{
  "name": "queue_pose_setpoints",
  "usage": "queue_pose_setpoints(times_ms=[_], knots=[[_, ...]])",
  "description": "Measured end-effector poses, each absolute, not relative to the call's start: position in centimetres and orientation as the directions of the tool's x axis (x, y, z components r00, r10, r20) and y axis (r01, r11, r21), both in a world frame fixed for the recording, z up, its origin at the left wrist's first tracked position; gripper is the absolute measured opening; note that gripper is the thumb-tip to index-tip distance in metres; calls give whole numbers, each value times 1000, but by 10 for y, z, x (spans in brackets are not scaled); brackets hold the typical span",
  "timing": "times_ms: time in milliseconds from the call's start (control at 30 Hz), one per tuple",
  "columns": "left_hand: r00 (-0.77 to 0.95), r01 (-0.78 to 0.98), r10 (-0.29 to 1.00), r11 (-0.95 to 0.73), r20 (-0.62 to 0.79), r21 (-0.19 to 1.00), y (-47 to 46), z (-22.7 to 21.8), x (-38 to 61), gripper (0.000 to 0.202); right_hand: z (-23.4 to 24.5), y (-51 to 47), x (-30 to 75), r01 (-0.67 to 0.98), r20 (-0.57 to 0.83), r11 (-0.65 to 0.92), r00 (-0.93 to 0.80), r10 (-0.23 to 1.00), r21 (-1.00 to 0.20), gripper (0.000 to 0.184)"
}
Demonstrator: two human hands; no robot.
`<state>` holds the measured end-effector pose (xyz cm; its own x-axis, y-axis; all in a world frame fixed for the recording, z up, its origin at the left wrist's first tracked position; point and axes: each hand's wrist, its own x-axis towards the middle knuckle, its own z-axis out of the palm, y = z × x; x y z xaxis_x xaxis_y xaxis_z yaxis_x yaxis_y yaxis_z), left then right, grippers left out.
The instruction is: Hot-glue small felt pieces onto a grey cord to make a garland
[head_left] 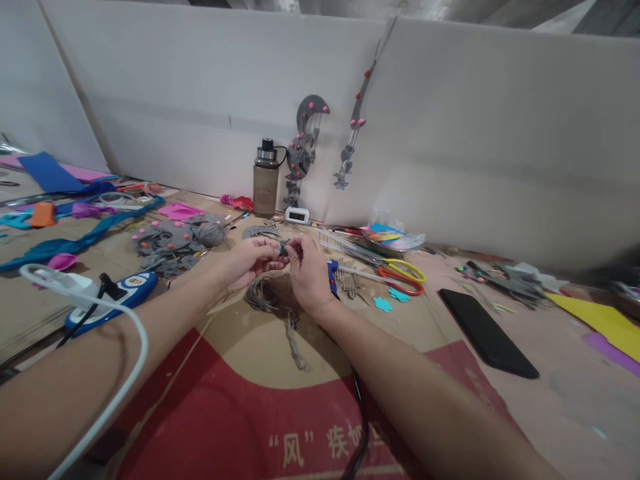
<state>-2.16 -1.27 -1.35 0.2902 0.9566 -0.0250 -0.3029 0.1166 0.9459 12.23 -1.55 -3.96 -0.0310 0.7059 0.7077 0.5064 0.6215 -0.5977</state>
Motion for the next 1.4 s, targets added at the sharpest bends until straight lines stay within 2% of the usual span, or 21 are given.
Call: queue_pose_setpoints(times_ms=[100, 233, 433, 700, 900, 1067, 1400], knots=[[317, -362, 947, 171, -51, 916, -12, -11, -23, 11, -39, -17, 121, 507, 720, 643, -60, 691, -574, 8], [288, -294, 949, 213, -126, 932, -10, -12, -24, 22, -40, -20, 118, 497, 733, 674, -104, 672, -547, 9], [268, -175, 957, 159, -108, 972, -8, -13, -27, 22, -42, -19, 119, 482, 741, 691, -119, 661, -539, 12], [318, -137, 942, 153, -102, 979, -6, -12, -32, 25, -44, -17, 121, 483, 742, 685, -101, 662, -545, 17], [203, -167, 977, 101, -66, 981, -4, -11, -31, 23, -44, -16, 122, 517, 740, 667, -92, 666, -536, 16], [117, -210, 989, 115, -92, 971, -6, -8, -28, 27, -43, -15, 122, 527, 740, 653, -66, 670, -544, 16], [298, -99, 952, 99, -66, 990, -9, -10, -29, 23, -44, -13, 123, 546, 685, 586, -29, 728, -599, 23]])
